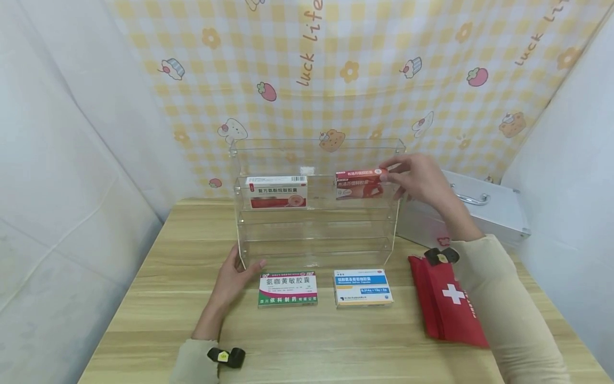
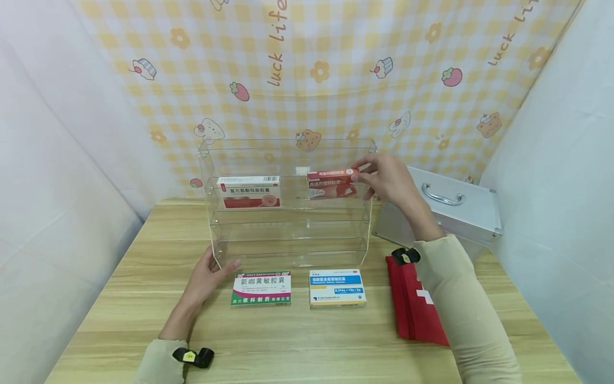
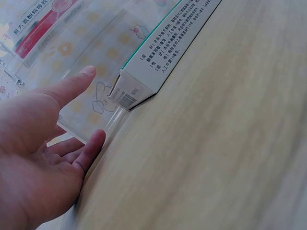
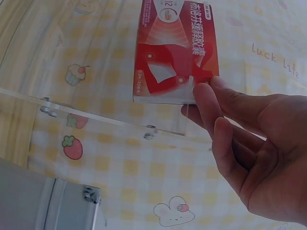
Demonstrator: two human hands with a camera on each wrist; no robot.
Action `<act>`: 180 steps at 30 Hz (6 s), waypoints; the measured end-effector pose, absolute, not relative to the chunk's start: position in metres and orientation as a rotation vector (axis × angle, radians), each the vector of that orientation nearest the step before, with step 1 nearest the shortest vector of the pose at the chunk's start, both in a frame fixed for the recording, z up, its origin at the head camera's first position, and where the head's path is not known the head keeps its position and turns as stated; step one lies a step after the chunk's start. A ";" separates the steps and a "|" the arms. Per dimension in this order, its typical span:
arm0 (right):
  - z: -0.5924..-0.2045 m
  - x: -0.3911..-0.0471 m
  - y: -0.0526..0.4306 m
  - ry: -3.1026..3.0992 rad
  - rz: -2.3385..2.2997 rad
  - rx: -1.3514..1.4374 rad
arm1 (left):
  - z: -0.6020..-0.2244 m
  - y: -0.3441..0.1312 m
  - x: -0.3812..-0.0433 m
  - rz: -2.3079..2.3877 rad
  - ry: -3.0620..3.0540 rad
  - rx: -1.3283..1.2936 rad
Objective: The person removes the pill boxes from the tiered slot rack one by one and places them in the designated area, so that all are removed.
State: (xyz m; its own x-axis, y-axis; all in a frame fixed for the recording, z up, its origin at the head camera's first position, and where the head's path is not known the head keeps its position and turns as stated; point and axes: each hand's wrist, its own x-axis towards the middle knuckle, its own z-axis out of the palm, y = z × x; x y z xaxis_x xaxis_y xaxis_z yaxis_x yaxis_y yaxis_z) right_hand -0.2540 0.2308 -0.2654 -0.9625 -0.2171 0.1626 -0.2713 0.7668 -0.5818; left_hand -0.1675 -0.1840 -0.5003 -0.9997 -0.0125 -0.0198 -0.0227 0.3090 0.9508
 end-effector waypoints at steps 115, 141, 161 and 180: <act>-0.422 -0.075 0.275 -3.198 1.321 0.493 | -0.481 -0.183 -0.161 1.891 2.444 -0.030; -0.444 -0.087 0.263 -3.167 1.084 0.509 | -0.497 -0.185 -0.167 1.848 2.517 -0.025; -0.439 -0.087 0.262 -3.170 0.988 0.432 | -0.497 -0.185 -0.167 1.839 2.517 -0.029; -0.336 -0.151 0.204 -2.828 0.736 0.832 | -0.497 -0.185 -0.166 1.862 2.527 0.007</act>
State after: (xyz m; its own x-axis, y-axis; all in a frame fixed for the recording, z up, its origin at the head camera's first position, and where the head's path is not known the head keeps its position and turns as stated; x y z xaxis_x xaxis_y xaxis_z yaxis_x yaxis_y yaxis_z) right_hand -0.1514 0.2043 -0.3362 -0.8451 -0.4835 0.2281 -0.5334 0.7332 -0.4218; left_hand -0.1661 -0.1854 -0.4970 -1.0000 0.0052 0.0000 0.0016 0.2962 0.9551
